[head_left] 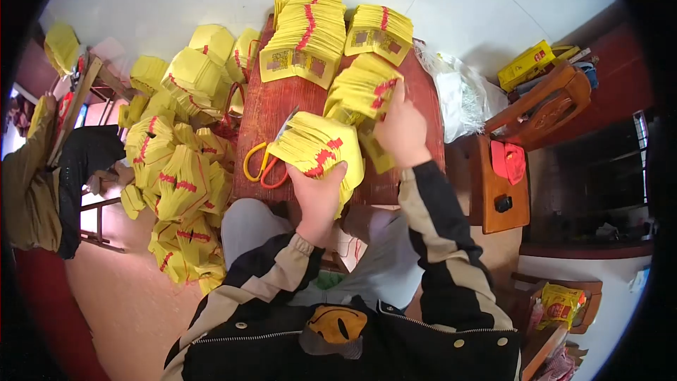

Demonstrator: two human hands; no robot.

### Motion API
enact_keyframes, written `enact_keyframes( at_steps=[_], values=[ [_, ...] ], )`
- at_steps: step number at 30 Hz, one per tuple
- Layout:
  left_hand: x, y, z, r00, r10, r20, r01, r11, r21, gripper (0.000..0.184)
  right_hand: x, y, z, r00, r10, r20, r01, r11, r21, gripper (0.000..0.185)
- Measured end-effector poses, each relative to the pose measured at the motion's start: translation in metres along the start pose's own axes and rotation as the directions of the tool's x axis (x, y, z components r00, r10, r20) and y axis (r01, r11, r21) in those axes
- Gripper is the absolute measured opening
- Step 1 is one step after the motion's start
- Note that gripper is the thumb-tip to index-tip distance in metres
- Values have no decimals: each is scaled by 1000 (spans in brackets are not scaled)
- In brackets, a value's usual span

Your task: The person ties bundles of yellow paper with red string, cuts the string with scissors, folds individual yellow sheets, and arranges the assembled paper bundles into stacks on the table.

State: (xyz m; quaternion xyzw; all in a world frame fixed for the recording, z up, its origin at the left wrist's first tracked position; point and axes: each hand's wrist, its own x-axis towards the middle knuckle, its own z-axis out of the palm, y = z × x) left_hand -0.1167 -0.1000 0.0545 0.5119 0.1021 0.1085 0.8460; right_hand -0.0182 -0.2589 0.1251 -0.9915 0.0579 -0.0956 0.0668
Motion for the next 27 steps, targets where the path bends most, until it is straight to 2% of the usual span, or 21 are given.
enact_keyframes(
  at_steps=[1, 2, 4, 5, 6, 7, 8, 9, 10, 12, 13, 15, 16, 17, 18, 19, 20, 22, 24, 26, 27],
  values=[
    [-11, 0, 1, 997, 43, -66, -39, 997, 61, 84, -16, -5, -1, 993, 37, 109, -40, 999, 25, 96],
    [-18, -2, 2, 996, 44, -72, -39, 997, 72, 84, -28, -3, 4, 993, 34, 117, -38, 999, 34, 96],
    [-19, -15, 6, 997, 17, -69, -11, 996, 93, 87, -47, 8, 17, 980, -85, 179, 54, 983, 175, 103],
    [-15, -26, 2, 999, 3, -52, 7, 983, 186, 85, -45, 20, 12, 955, -83, 284, -5, 956, 293, 115],
    [-13, -24, 2, 999, 6, -47, 3, 981, 192, 85, -40, 30, 1, 956, -80, 281, -8, 954, 299, 115],
    [-10, -22, 2, 1000, -3, -9, 5, 988, 155, 88, -32, 41, -11, 913, -112, 393, -156, 794, 588, 118],
    [-11, -20, 1, 999, -14, 29, 11, 993, 120, 91, -23, 51, -21, 857, -183, 481, -323, 536, 780, 122],
    [-13, -22, -1, 998, -59, 22, 57, 996, 65, 90, -11, 55, -36, 804, -140, 577, -461, 466, 755, 121],
    [-17, -24, -3, 998, -61, 26, 59, 996, 72, 90, 18, 86, 16, 841, -107, 531, -430, 465, 774, 109],
    [-23, -27, -6, 990, -142, 5, 141, 981, 132, 83, 57, 103, 58, 907, -195, 373, -259, 441, 860, 92],
    [-25, -30, -9, 984, -153, 89, 145, 985, 94, 79, 66, 103, 69, 907, -197, 373, -260, 435, 862, 92],
    [-21, -38, -8, 984, -136, 112, 123, 985, 122, 76, 80, 97, 86, 798, -365, 480, -486, 83, 870, 78],
    [-18, -39, -7, 983, -124, 137, 103, 984, 146, 72, 82, 93, 91, 795, -374, 477, -487, 74, 870, 78],
    [-14, -42, -3, 983, -127, 133, 107, 984, 145, 65, 82, 90, 97, 747, -425, 512, -566, -3, 824, 75],
    [-4, -42, 3, 984, -123, 129, 102, 983, 156, 65, 83, 87, 101, 696, -478, 536, -640, -73, 765, 73],
    [8, -44, 10, 989, -110, 98, 95, 985, 145, 63, 83, 84, 103, 712, -465, 526, -644, -134, 753, 71],
    [17, -45, 15, 993, -98, 69, 89, 987, 131, 62, 80, 83, 104, 712, -467, 524, -644, -139, 752, 71],
    [20, -32, 26, 989, -134, 67, 126, 985, 120, 61, 73, 80, 96, 803, -373, 465, -573, -266, 775, 68],
    [8, -19, 31, 983, -184, -6, 184, 982, 52, 58, 78, 89, 112, 811, -365, 457, -569, -309, 762, 63],
    [4, -25, 10, 978, -210, -12, 210, 973, 97, 60, 79, 98, 130, 785, -413, 462, -612, -405, 679, 60],
    [5, -24, 2, 970, -228, 81, 220, 971, 98, 62, 80, 98, 130, 790, -382, 479, -609, -405, 682, 58]
  ],
)
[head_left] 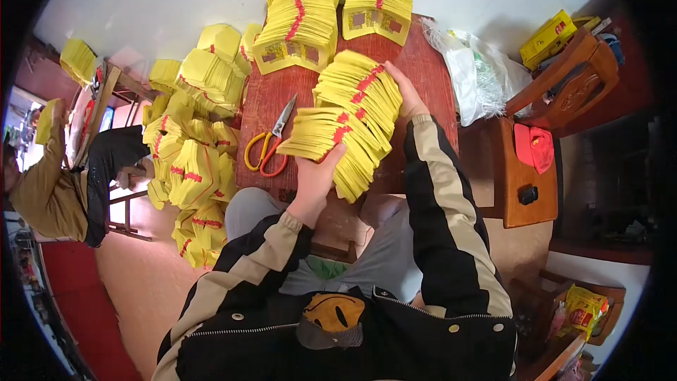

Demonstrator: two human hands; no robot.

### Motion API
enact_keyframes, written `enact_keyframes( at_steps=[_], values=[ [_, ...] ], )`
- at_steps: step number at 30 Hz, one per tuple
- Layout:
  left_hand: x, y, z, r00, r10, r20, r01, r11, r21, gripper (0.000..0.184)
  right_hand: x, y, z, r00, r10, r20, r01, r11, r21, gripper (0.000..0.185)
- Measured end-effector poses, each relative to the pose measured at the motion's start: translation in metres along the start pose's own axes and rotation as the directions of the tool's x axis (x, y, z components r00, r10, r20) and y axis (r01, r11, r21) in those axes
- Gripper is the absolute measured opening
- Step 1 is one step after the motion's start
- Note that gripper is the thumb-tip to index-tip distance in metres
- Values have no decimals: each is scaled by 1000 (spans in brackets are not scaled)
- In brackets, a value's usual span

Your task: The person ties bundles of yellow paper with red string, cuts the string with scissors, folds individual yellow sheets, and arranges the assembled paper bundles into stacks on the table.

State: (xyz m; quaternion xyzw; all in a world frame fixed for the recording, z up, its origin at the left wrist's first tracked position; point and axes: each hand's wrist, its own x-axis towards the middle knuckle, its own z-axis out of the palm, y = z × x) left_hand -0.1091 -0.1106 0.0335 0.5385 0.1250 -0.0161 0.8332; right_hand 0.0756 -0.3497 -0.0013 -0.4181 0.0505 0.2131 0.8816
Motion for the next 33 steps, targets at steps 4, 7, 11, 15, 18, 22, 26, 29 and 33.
enact_keyframes(
  at_steps=[4, 7, 11, 15, 18, 22, 26, 29, 33],
  values=[
    [-26, 20, -9, 999, -34, 25, 33, 999, 29, 79, -9, -12, 15, 977, -193, -96, 197, 980, 36, 66],
    [-48, 1, -36, 999, 39, 22, -42, 989, 144, 78, -2, -6, 8, 985, -156, -71, 157, 988, 9, 76],
    [-42, -8, -87, 874, -116, 472, -187, 816, 547, 73, 1, -6, -8, 991, -92, 99, 69, 973, 218, 99],
    [-25, 2, -52, 913, -83, 399, 58, 995, 75, 77, 12, -1, -14, 975, 8, 223, -44, 986, 158, 106],
    [-17, 9, -26, 881, -23, 473, -58, 986, 156, 87, 17, -4, 5, 970, -12, 242, -17, 993, 119, 99],
    [-47, 15, -15, 886, 83, 456, -113, 993, 38, 81, 19, -12, 36, 980, 3, 201, -12, 999, 43, 80],
    [-35, -12, -47, 839, -132, 528, -145, 881, 450, 78, 36, 1, 12, 962, 157, 222, -183, 978, 103, 57],
    [-35, 12, -37, 803, -160, 574, -202, 833, 515, 83, 29, 4, 27, 979, 130, 156, -141, 988, 63, 55],
    [-17, 41, -41, 691, -471, 548, -287, 517, 806, 76, 32, 1, 18, 982, 135, 134, -143, 988, 58, 55]
  ],
)
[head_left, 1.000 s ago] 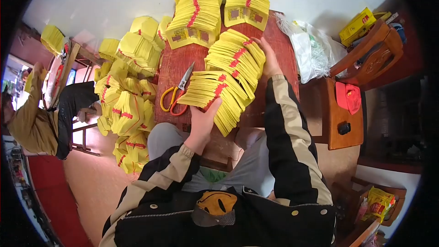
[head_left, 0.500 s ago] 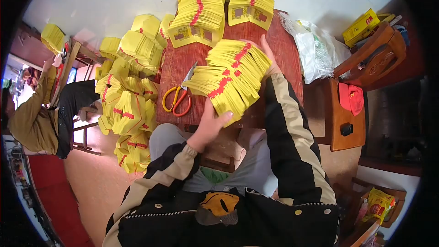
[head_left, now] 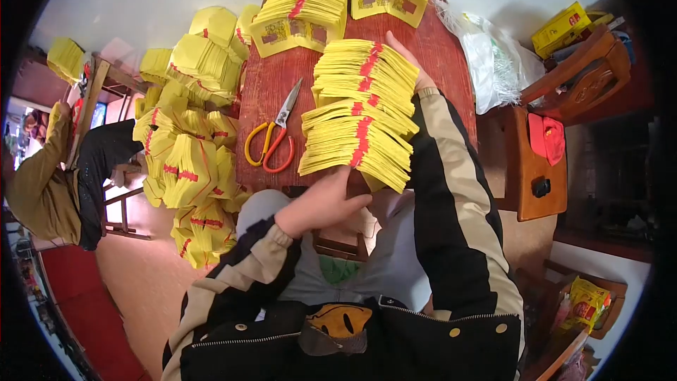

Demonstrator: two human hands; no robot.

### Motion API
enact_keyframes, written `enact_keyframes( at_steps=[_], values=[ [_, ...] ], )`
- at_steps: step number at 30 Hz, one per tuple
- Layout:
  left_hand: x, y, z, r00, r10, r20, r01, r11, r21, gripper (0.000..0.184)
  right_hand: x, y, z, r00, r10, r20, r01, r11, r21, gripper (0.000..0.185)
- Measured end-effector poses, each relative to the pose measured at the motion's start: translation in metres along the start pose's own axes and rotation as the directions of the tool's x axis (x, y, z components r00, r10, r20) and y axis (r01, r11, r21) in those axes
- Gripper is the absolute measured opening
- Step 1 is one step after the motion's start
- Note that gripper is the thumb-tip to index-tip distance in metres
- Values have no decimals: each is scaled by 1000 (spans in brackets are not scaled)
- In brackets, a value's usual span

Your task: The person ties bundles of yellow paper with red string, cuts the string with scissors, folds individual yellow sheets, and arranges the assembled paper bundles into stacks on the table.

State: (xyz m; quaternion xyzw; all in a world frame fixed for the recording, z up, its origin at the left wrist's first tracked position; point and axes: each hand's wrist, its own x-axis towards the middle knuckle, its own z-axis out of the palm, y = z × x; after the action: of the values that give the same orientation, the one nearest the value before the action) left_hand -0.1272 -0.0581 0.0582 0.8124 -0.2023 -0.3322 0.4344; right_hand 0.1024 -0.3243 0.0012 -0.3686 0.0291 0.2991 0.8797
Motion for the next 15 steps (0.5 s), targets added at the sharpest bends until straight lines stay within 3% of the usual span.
enact_keyframes(
  at_steps=[2, 4, 7, 10, 12, 14, 15],
  values=[
    [-5, -6, -17, 997, 67, -26, -66, 997, 45, 74, 2, -3, -4, 997, 21, 75, -20, 1000, -13, 55],
    [-7, -14, -36, 951, 306, -41, -287, 924, 251, 68, 0, 0, -1, 1000, -7, 12, 8, 999, -51, 56],
    [-25, -1, -63, 960, 279, -35, -266, 941, 211, 62, 3, 6, 7, 996, -3, 92, 3, 1000, -3, 60],
    [-38, -16, -78, 954, 298, -30, -291, 945, 151, 59, 5, 16, 19, 998, -55, 9, 56, 996, -66, 68],
    [-54, -31, -97, 957, 196, 213, -200, 980, -2, 56, 7, 21, 20, 998, -61, 0, 60, 982, -181, 74],
    [-75, -47, -132, 947, -96, 306, 134, 985, -106, 43, 6, 28, 33, 998, -47, 31, 51, 986, -161, 77],
    [-82, -72, -147, 994, -29, 105, 65, 934, -351, 32, 4, 32, 43, 998, -55, 42, 62, 983, -174, 79]
  ],
)
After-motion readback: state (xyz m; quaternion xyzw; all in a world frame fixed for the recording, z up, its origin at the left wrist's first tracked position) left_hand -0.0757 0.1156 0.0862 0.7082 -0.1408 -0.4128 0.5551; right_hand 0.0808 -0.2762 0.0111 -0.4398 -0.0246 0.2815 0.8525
